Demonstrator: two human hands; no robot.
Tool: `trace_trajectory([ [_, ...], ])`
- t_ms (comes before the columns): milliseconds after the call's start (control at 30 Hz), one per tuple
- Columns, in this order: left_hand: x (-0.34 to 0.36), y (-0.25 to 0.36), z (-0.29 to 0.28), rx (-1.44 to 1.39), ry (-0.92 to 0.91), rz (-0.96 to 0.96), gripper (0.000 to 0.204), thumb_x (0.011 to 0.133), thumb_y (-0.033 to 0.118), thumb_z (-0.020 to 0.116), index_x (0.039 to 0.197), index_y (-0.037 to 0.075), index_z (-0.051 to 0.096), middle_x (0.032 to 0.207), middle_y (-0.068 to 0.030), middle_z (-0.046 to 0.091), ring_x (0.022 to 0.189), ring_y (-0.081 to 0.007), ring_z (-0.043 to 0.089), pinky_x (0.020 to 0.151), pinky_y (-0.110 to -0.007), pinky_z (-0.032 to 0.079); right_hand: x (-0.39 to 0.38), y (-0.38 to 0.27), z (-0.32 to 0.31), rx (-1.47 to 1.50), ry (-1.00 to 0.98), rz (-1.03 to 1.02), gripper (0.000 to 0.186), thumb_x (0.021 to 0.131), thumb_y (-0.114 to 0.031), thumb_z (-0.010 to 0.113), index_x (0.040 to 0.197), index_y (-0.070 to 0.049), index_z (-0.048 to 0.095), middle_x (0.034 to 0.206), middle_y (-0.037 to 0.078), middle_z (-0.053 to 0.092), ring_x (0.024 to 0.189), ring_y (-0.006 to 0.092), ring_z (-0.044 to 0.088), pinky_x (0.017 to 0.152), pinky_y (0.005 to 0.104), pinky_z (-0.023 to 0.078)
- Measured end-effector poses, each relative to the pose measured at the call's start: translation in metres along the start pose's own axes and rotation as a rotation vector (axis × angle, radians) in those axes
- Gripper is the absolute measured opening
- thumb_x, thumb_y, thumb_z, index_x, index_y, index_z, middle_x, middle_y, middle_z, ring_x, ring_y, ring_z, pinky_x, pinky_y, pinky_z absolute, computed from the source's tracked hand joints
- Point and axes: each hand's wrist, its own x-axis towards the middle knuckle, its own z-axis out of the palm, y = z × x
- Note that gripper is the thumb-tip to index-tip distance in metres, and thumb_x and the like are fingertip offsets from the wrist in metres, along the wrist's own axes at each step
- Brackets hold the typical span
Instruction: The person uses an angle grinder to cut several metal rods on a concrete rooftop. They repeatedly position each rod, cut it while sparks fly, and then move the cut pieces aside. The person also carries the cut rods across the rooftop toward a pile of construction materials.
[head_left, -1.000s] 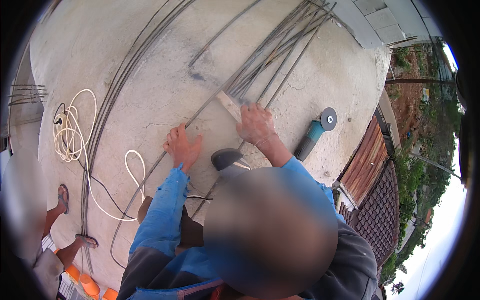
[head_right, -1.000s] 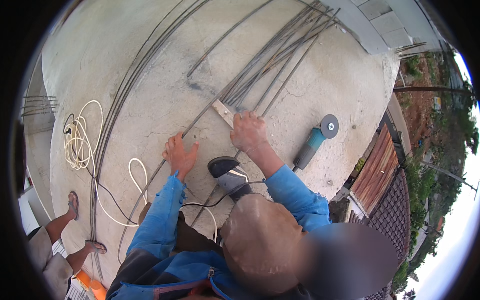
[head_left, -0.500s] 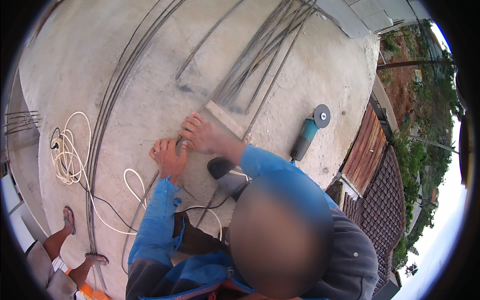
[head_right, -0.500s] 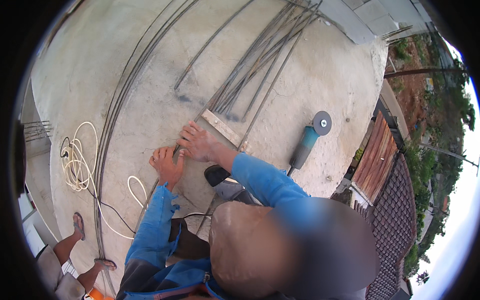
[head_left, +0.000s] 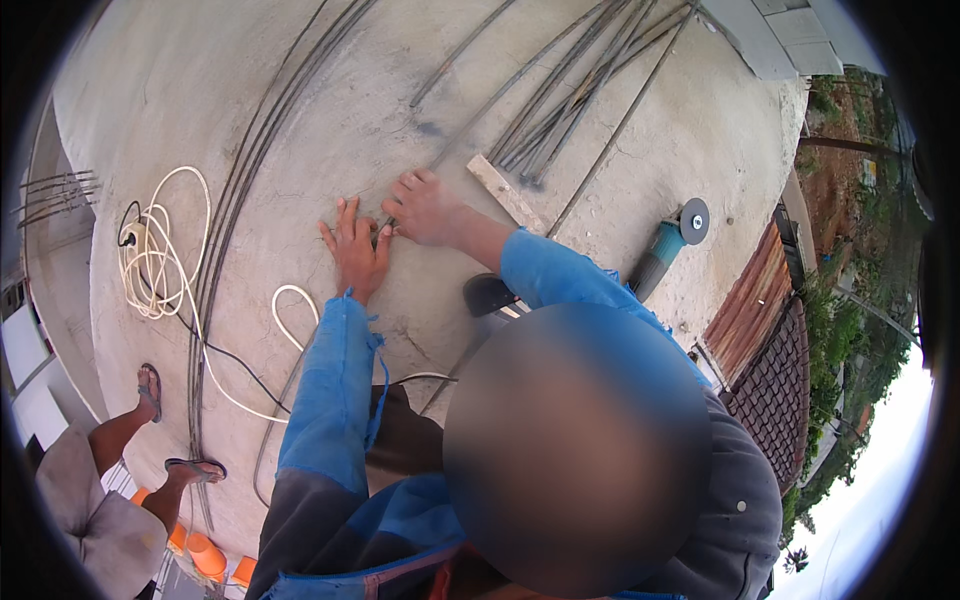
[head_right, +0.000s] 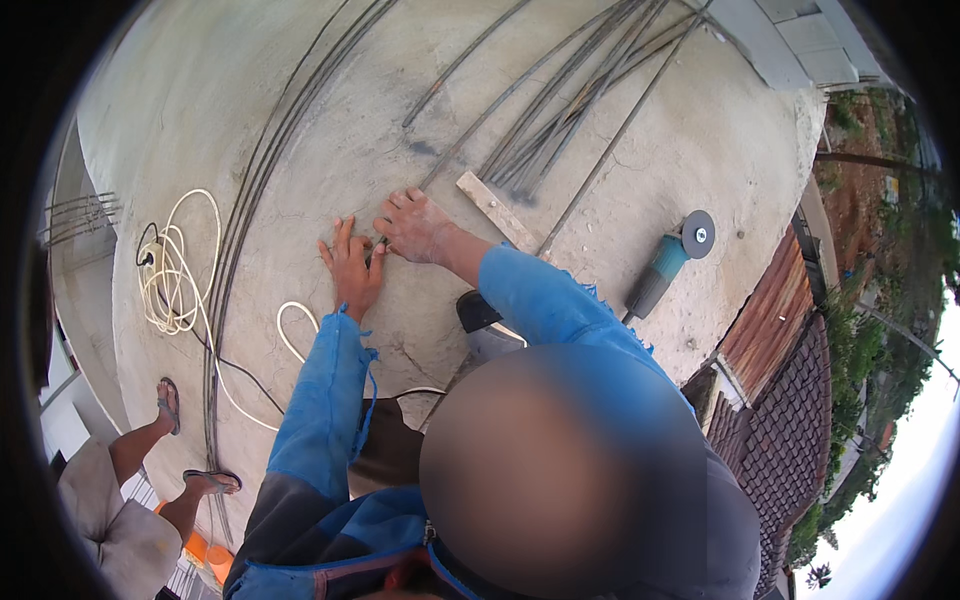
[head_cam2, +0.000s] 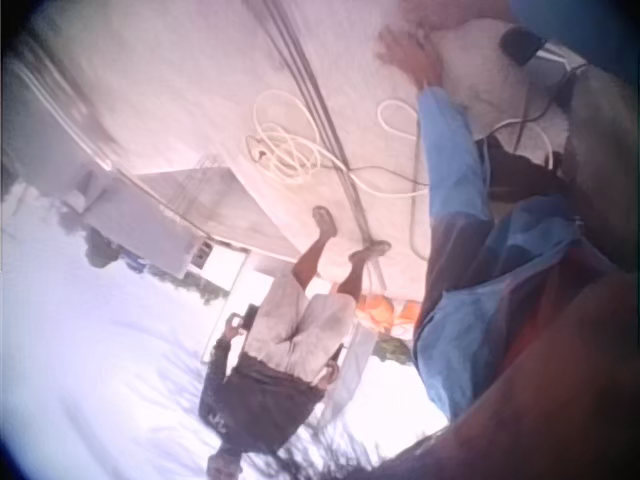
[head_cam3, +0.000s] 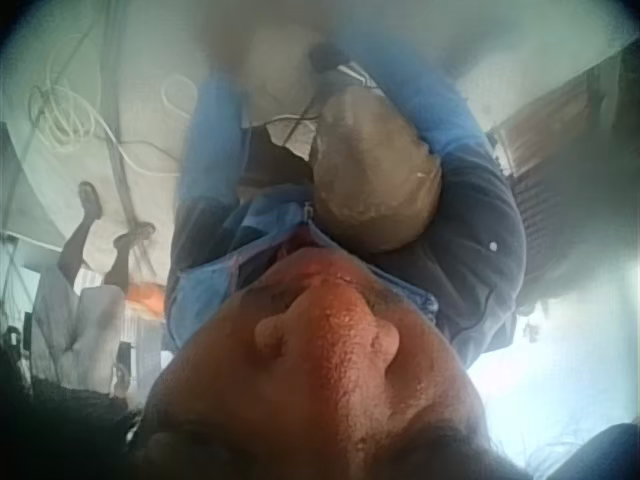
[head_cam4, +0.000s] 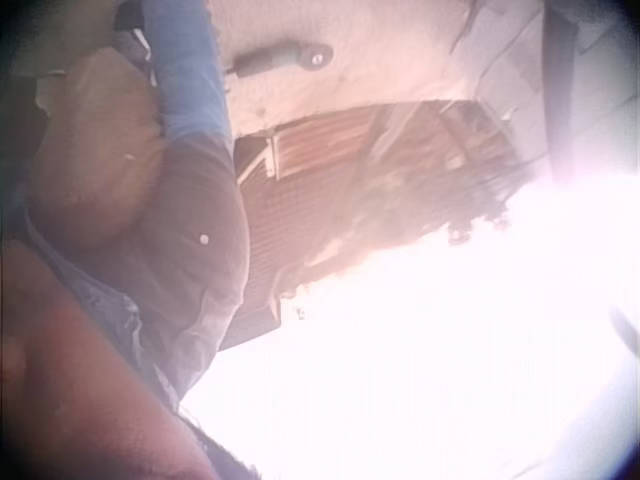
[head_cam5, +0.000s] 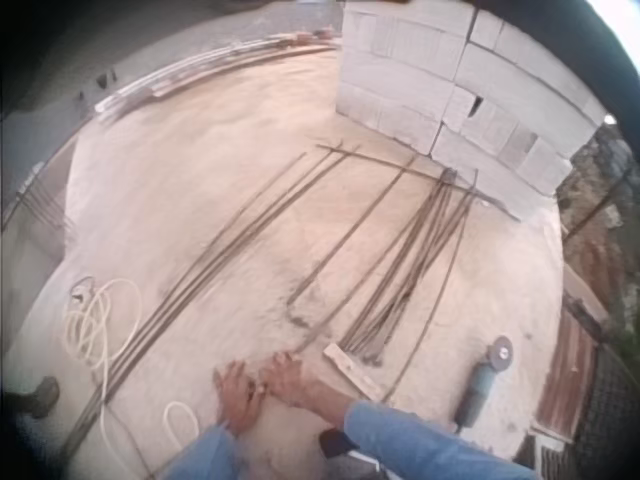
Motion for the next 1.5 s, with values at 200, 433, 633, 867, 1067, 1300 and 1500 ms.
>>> trace_trajectory([
  [200, -0.008, -0.006, -0.003, -0.058, -0.041, -0.047, 0.029, 0.112, 0.032, 0.059, 0.107, 0.004, 0.067, 0.172, -0.0252, 0.038, 0.168, -0.0462, 0.018, 0.13, -0.076, 0.002, -0.003, -0.009, -0.002, 0.033, 0.116, 0.029, 0.051, 0.098, -0.054, 0.074, 0.129, -0.014, 0.07, 0.129, 0.013, 0.069, 0.137, 0.0308, 0.058, 0.109, 0.0515, 0.044],
  [433, -0.033, 0.042, 0.003, -0.107, -0.005, -0.106, 0.026, 0.112, 0.024, 0.053, 0.124, 0.005, 0.065, 0.175, -0.0267, 0.033, 0.168, -0.0518, 0.008, 0.129, -0.077, -0.002, -0.059, -0.014, -0.004, 0.056, 0.187, 0.07, 0.048, 0.091, -0.055, 0.079, 0.119, -0.016, 0.073, 0.114, 0.01, 0.07, 0.122, 0.0299, 0.063, 0.099, 0.0477, 0.044],
  [633, -0.038, 0.057, 0.014, -0.029, -0.049, -0.103, 0.031, 0.113, 0.027, 0.052, 0.126, 0.004, 0.067, 0.175, -0.0262, 0.034, 0.168, -0.0517, 0.009, 0.129, -0.078, 0.0, -0.076, -0.01, 0.017, 0.064, 0.227, 0.085, 0.047, 0.089, -0.055, 0.082, 0.115, -0.016, 0.072, 0.112, 0.008, 0.069, 0.119, 0.0285, 0.063, 0.097, 0.0445, 0.045],
  [867, -0.031, 0.091, -0.049, 0.07, -0.13, -0.092, 0.03, 0.114, 0.028, 0.051, 0.113, 0.001, 0.066, 0.166, -0.0266, 0.046, 0.166, -0.0523, 0.018, 0.13, -0.076, 0.006, -0.082, -0.02, -0.029, 0.079, 0.389, 0.06, 0.048, 0.081, -0.051, 0.087, 0.111, -0.018, 0.07, 0.108, 0.007, 0.066, 0.117, 0.0285, 0.063, 0.096, 0.0443, 0.045],
  [1067, -0.049, 0.102, -0.034, 0.032, -0.055, -0.075, 0.03, 0.115, 0.028, 0.049, 0.113, 0.001, 0.063, 0.165, -0.0264, 0.047, 0.166, -0.0505, 0.021, 0.129, -0.077, 0.007, -0.105, -0.028, -0.026, 0.061, 0.449, 0.083, 0.047, 0.079, -0.049, 0.089, 0.108, -0.018, 0.069, 0.107, 0.007, 0.065, 0.114, 0.0284, 0.063, 0.1, 0.0459, 0.046],
  [1300, -0.047, 0.093, -0.015, 0.047, -0.106, -0.05, 0.029, 0.113, 0.027, 0.05, 0.114, 0.001, 0.063, 0.166, -0.026, 0.045, 0.167, -0.0496, 0.018, 0.13, -0.077, 0.005, -0.106, -0.025, -0.015, 0.06, 0.363, 0.101, 0.045, 0.081, -0.049, 0.087, 0.11, -0.02, 0.068, 0.108, 0.007, 0.064, 0.113, 0.0288, 0.063, 0.103, 0.0474, 0.046],
  [1500, -0.056, 0.097, -0.005, 0.065, -0.06, -0.033, 0.026, 0.112, 0.026, 0.05, 0.114, 0.002, 0.062, 0.167, -0.026, 0.044, 0.168, -0.0488, 0.015, 0.13, -0.077, 0.002, -0.116, -0.029, -0.013, 0.069, 0.371, 0.104, 0.042, 0.082, -0.047, 0.087, 0.11, -0.021, 0.068, 0.109, 0.007, 0.064, 0.116, 0.0284, 0.062, 0.105, 0.0484, 0.044],
])
